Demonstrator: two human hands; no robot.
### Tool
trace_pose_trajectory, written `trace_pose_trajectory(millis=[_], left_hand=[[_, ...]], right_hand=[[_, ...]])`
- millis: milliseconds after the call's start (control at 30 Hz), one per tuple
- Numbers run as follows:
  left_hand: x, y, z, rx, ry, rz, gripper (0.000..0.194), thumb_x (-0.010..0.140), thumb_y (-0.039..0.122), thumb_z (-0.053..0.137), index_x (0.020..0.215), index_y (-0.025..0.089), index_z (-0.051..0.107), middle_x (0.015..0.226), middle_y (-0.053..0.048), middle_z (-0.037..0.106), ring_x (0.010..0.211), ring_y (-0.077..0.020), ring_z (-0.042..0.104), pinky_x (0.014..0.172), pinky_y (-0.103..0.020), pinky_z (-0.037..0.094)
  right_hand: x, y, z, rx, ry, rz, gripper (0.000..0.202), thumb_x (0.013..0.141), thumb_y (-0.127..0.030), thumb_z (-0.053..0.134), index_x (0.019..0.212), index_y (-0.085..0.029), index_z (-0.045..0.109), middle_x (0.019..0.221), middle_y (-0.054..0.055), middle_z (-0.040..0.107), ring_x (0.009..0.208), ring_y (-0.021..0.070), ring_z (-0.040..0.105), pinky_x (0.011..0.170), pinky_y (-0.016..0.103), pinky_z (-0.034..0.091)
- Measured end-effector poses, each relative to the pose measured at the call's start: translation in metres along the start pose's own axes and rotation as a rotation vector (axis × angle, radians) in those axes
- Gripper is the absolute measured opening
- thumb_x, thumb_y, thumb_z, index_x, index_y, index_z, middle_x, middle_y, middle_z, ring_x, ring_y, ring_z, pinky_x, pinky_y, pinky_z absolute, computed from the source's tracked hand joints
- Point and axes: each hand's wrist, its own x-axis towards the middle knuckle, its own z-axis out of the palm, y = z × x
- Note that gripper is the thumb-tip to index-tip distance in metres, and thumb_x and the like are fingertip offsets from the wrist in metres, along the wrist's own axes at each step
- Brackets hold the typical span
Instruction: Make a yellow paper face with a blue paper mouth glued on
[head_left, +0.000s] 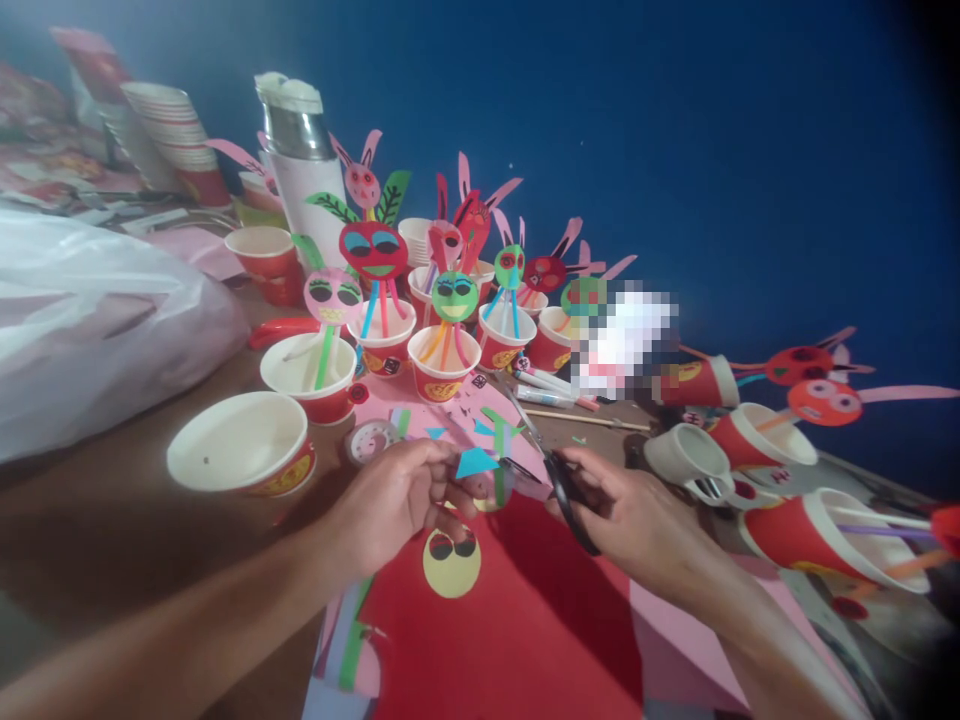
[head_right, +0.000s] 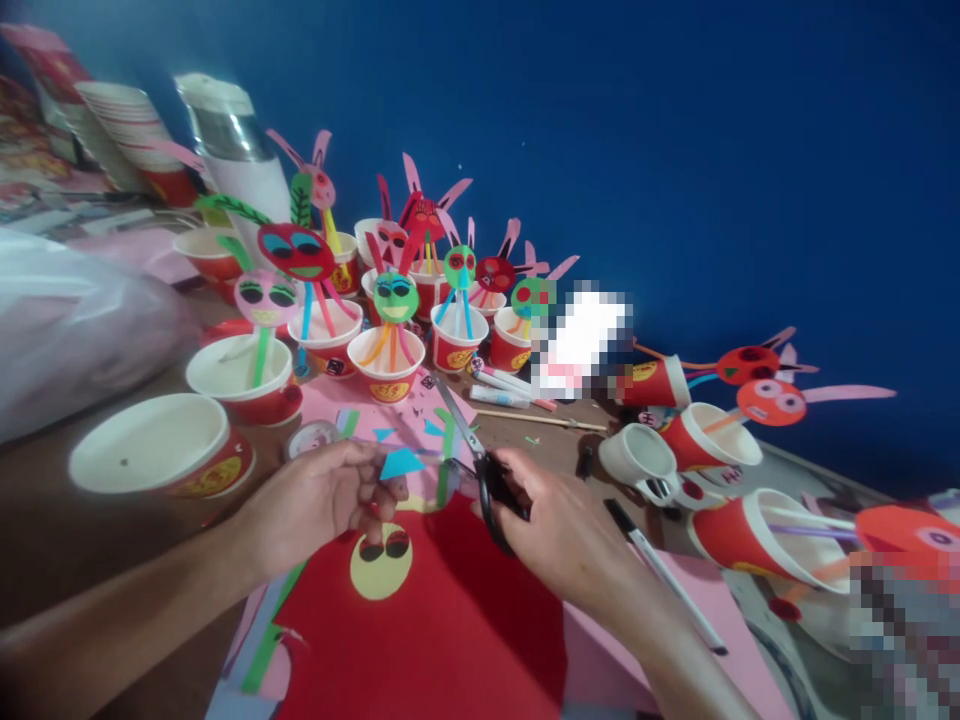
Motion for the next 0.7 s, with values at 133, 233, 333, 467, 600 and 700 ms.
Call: trace_pose_trajectory(millis=[133, 233, 333, 467, 600, 700], left_hand=[[0.002, -0.001, -0.001, 0.013, -0.001, -0.029, 0.02, 0.079, 0.022, 0.044, 0.072, 0.012, 0.06, 0.064, -0.008, 0.063, 0.052, -0.0161, 0.059, 0.044, -0.026, 0.049], [0.002, -0.002, 0.0, 0.046, 0.004, -0.035, 0.019, 0.08, 0.022, 0.045, 0.072, 0.011, 0.06, 0.064, -0.008, 0.063, 0.051, -0.0155, 0.059, 0.043, -0.025, 0.049], [0.001, -0.004, 0.0, 0.095, -0.024, -0.002, 0.014, 0.078, 0.022, 0.053, 0.07, 0.012, 0.058, 0.065, -0.007, 0.063, 0.05, -0.0134, 0.057, 0.043, -0.023, 0.048], [0.0, -0.006, 0.001, 0.176, 0.015, 0.041, 0.015, 0.071, 0.024, 0.066, 0.068, 0.011, 0.059, 0.065, -0.006, 0.063, 0.048, -0.011, 0.055, 0.042, -0.02, 0.045], [0.001, -0.006, 0.001, 0.24, 0.009, 0.059, 0.02, 0.07, 0.029, 0.069, 0.066, 0.011, 0.06, 0.064, -0.004, 0.063, 0.048, -0.0101, 0.054, 0.041, -0.02, 0.045], [0.001, -0.006, 0.0, 0.272, -0.015, 0.067, 0.022, 0.07, 0.031, 0.069, 0.064, 0.012, 0.06, 0.063, -0.003, 0.061, 0.046, -0.0094, 0.052, 0.041, -0.021, 0.044]], right_hand=[[-0.002, 0.004, -0.009, -0.278, 0.019, 0.03, 0.033, 0.08, -0.027, 0.046, 0.111, -0.028, 0.058, 0.075, 0.001, 0.071, 0.065, 0.0198, 0.066, 0.054, 0.024, 0.039], [-0.003, 0.007, -0.016, -0.455, 0.053, 0.076, 0.036, 0.08, -0.025, 0.045, 0.113, -0.027, 0.059, 0.071, 0.002, 0.069, 0.064, 0.0221, 0.065, 0.052, 0.026, 0.037], [-0.007, 0.011, -0.023, -0.546, 0.059, 0.093, 0.038, 0.081, -0.024, 0.044, 0.116, -0.025, 0.057, 0.076, 0.005, 0.071, 0.067, 0.0241, 0.065, 0.053, 0.027, 0.035], [-0.014, 0.017, -0.031, -0.558, 0.075, 0.107, 0.039, 0.081, -0.026, 0.046, 0.118, -0.025, 0.055, 0.078, 0.005, 0.071, 0.069, 0.0248, 0.066, 0.053, 0.026, 0.034], [-0.02, 0.018, -0.034, -0.549, 0.056, 0.119, 0.032, 0.08, -0.026, 0.049, 0.111, -0.025, 0.059, 0.074, 0.004, 0.07, 0.064, 0.0226, 0.064, 0.051, 0.025, 0.031], [-0.022, 0.017, -0.033, -0.495, -0.009, 0.061, 0.022, 0.081, -0.023, 0.049, 0.098, -0.024, 0.062, 0.07, 0.003, 0.067, 0.058, 0.0176, 0.061, 0.05, 0.025, 0.028]])
